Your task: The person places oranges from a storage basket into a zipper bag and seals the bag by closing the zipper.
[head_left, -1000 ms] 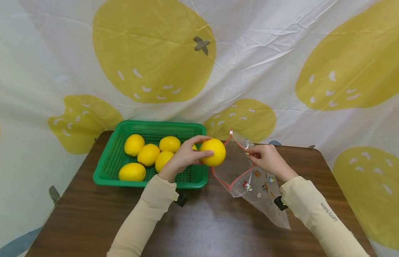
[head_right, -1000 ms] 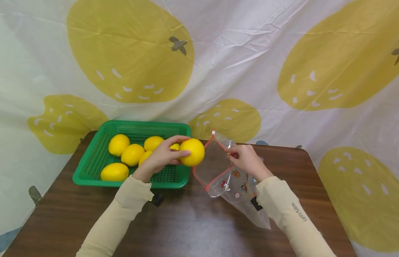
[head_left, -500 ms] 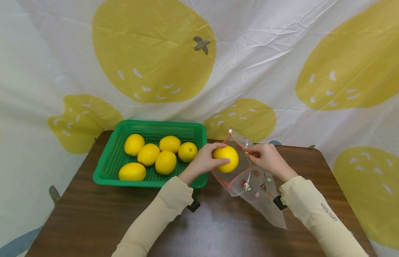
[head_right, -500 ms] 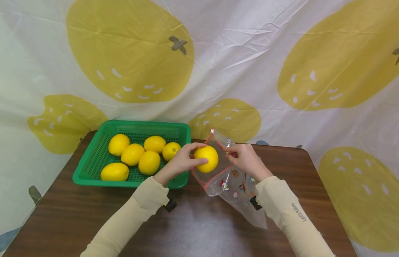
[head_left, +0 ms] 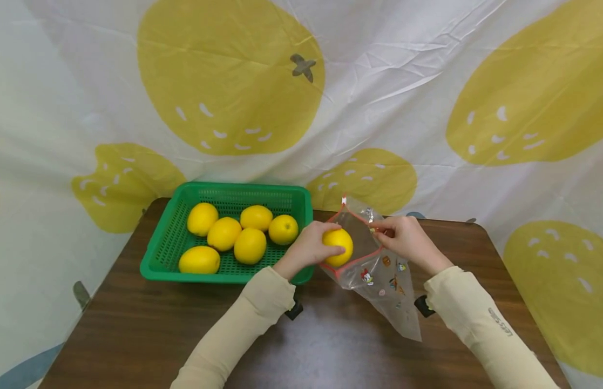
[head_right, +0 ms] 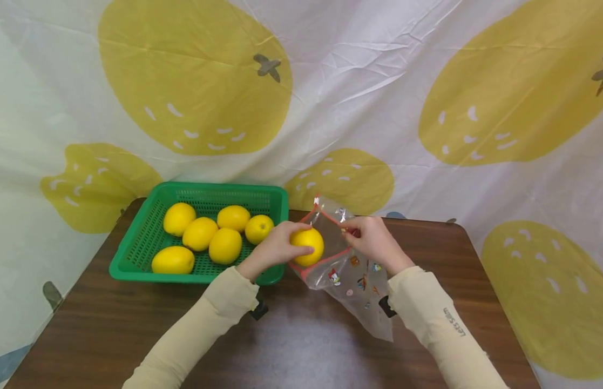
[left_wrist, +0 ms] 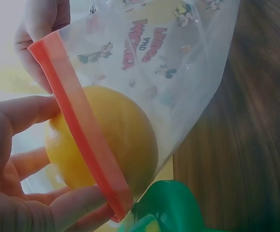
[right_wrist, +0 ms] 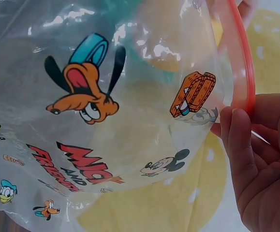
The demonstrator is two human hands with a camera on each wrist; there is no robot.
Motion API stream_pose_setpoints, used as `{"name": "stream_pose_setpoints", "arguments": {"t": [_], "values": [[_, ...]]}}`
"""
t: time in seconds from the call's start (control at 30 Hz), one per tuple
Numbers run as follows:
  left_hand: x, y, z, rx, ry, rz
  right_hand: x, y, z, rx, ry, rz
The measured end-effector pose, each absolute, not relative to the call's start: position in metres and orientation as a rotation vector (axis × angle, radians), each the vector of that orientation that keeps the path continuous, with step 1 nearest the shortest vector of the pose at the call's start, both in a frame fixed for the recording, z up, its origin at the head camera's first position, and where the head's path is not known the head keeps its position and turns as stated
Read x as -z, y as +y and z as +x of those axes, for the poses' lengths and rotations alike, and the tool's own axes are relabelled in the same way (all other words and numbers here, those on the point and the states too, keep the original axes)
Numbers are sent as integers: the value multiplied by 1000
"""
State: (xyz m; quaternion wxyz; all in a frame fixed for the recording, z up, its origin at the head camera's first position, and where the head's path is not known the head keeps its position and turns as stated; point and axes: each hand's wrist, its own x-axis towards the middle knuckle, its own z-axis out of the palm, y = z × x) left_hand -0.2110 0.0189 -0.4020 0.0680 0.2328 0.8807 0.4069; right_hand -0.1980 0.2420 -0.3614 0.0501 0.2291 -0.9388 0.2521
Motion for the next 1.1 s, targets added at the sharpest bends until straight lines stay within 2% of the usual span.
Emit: {"name": "stream_pose_setpoints", "arguments": {"t": [0.53, 1.1], "values": [[403, 26, -211, -1138, 2602, 655, 361, 242, -198, -769, -2869, 696], [405, 27, -218, -1151, 2482, 768, 362, 242, -198, -783, -2883, 699]]}}
